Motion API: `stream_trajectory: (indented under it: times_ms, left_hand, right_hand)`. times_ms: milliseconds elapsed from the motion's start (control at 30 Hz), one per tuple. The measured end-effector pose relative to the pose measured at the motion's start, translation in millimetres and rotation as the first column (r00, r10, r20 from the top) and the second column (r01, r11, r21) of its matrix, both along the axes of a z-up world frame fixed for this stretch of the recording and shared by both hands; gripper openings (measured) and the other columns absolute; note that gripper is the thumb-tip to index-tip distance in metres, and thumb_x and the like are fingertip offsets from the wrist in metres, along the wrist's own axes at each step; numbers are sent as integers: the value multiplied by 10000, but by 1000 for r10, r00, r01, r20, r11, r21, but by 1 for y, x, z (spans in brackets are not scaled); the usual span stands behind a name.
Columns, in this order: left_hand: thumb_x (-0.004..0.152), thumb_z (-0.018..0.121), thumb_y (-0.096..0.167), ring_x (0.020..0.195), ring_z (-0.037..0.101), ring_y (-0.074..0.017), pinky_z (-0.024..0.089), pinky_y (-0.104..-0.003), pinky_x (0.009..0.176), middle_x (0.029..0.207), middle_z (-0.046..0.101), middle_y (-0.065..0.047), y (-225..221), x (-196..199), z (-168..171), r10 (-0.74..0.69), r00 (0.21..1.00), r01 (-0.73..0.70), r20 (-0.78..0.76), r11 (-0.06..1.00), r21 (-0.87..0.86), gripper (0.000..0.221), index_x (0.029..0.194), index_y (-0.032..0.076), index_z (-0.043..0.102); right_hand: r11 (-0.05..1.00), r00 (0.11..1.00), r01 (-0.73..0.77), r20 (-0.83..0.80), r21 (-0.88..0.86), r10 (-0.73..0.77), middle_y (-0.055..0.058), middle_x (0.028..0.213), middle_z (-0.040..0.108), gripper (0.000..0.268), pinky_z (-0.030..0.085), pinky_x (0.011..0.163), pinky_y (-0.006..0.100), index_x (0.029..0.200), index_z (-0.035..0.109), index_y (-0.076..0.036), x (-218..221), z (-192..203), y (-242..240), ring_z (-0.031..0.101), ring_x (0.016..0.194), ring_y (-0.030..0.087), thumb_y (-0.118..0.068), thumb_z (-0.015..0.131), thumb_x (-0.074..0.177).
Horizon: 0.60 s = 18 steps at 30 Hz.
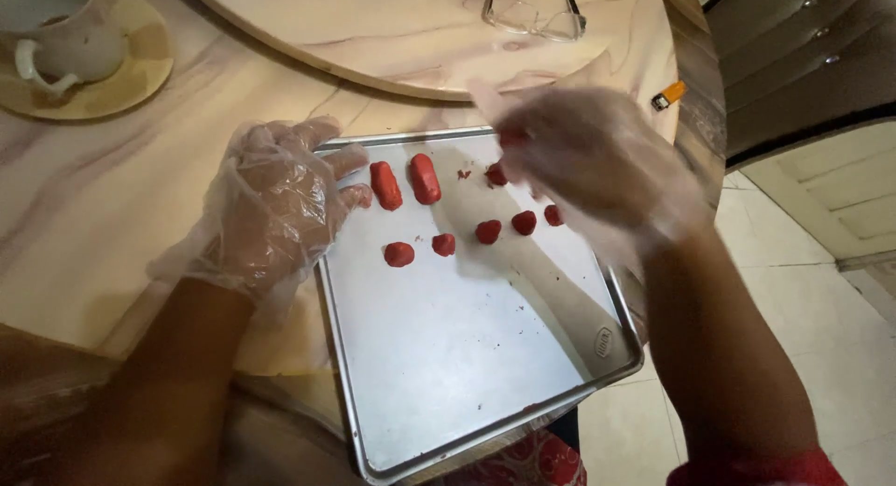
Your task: Shaping small pieces of red dough into logs and arranging them in rows on a metal baking tray.
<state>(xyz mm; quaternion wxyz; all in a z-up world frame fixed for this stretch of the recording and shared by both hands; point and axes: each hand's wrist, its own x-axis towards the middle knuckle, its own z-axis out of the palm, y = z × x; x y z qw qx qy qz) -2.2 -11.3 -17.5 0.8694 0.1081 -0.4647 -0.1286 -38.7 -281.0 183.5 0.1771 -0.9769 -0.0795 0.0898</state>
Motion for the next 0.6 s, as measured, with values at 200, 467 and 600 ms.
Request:
stream_trajectory:
  times_ms: [200, 467, 600]
  left_hand:
    - [775, 924, 472, 1556, 428, -415, 421, -549, 1292, 1671, 426, -198, -3, -14, 31, -52, 999, 52, 16, 999, 16, 956, 1578, 101, 562]
    - [903, 678, 328, 1275, 641, -394, 557, -568, 1020, 1431, 606, -43, 3, -21, 43, 467, 662, -28, -586, 797, 604, 173, 1032, 213, 684]
    - [722, 980, 588, 1601, 336, -483, 361, -642, 1317, 1715, 302, -179, 13, -15, 19, 125, 992, -118, 1, 933, 339, 1057, 1567, 178, 497]
  right_hand:
    - [840, 981, -192, 73, 508, 180, 74, 689, 755, 274, 585, 447, 152, 965, 747, 13, -87, -27, -42, 711, 573, 93, 153, 528, 878]
    - [650, 982, -189, 162, 736, 101, 31, 971, 711, 155, 593, 842, 218, 1143, 686, -102, -112, -152, -109, 707, 862, 103, -122, 631, 999]
    - [265, 929, -306, 226, 914, 292, 43, 943, 691, 149, 615, 743, 159, 1180, 641, -121, -97, -160, -104, 699, 808, 81, -105, 568, 1052]
